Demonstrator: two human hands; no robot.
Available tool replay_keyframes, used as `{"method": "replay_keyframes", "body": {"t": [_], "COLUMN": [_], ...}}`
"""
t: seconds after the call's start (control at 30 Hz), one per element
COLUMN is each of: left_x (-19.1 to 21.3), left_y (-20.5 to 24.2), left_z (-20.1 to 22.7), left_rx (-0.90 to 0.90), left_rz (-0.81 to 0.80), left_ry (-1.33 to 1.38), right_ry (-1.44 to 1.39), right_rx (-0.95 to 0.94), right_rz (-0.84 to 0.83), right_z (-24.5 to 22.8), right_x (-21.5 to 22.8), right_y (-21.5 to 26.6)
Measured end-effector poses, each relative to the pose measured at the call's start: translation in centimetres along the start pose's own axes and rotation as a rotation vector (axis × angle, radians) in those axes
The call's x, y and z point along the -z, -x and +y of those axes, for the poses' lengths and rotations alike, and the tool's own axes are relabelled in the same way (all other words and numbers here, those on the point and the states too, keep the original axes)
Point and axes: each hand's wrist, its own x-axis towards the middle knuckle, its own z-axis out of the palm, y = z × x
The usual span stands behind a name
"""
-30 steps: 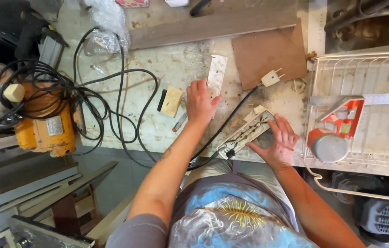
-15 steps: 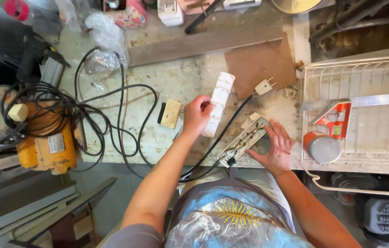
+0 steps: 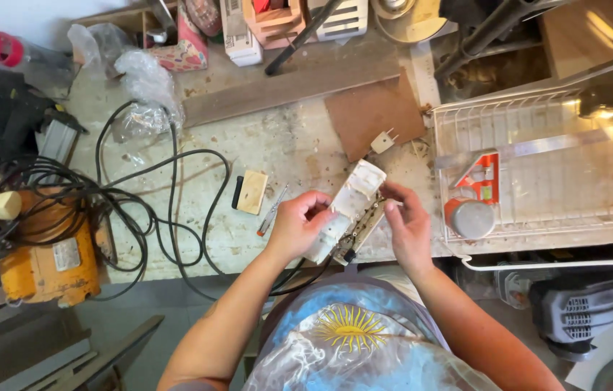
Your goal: Disassembling, inspecting, and reassembling a plastic power strip housing to repair internal connections.
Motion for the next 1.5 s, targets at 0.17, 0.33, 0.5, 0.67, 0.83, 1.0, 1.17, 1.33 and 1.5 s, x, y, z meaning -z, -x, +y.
{"method": "replay_keyframes", "body": {"t": [0.17,0.33,0.5,0.67,0.83,1.0,1.17,1.33,1.5], "left_x": [-0.2,0.2,0.7,0.8,0.6,0.4,0.3,0.1,0.0], "left_y": [2.3,4.1,5.4,6.2,7.1,7.3,7.8,8.1,8.0], "left_z": [2.3,4.1,4.6,6.3,6.9,6.7,7.1,7.2,7.2], "left_rx": [-0.091,-0.129,-0.137,-0.212,-0.288,-0.492,-0.671,-0.688,-0.678], "left_rz": [-0.081,-0.096,-0.091,-0.042,-0.014,0.168,0.180,0.164,0.155], "left_ry": [-0.070,-0.061,-0.068,-0.098,-0.104,-0.303,-0.333,-0.291,-0.250], "right_ry": [-0.208,-0.370,-0.478,-0.437,-0.287,0.106,-0.150,-0.347,-0.366], "right_rx": [-0.072,-0.161,-0.175,-0.174,-0.118,0.129,-0.045,-0.089,-0.058], "right_rz": [0.085,0.081,0.009,0.021,0.057,0.143,0.011,-0.026,-0.035], "right_z": [-5.0,-7.2,-6.0,-7.6,-8.4,-10.7,-10.0,-9.0,-8.8], "right_x": [-0.5,-0.6,-0.1,-0.1,0.3,1.4,1.4,1.5,1.5], "right_y": [-1.4,-0.5,0.6,1.6,1.8,2.6,2.4,2.2,2.0]}}
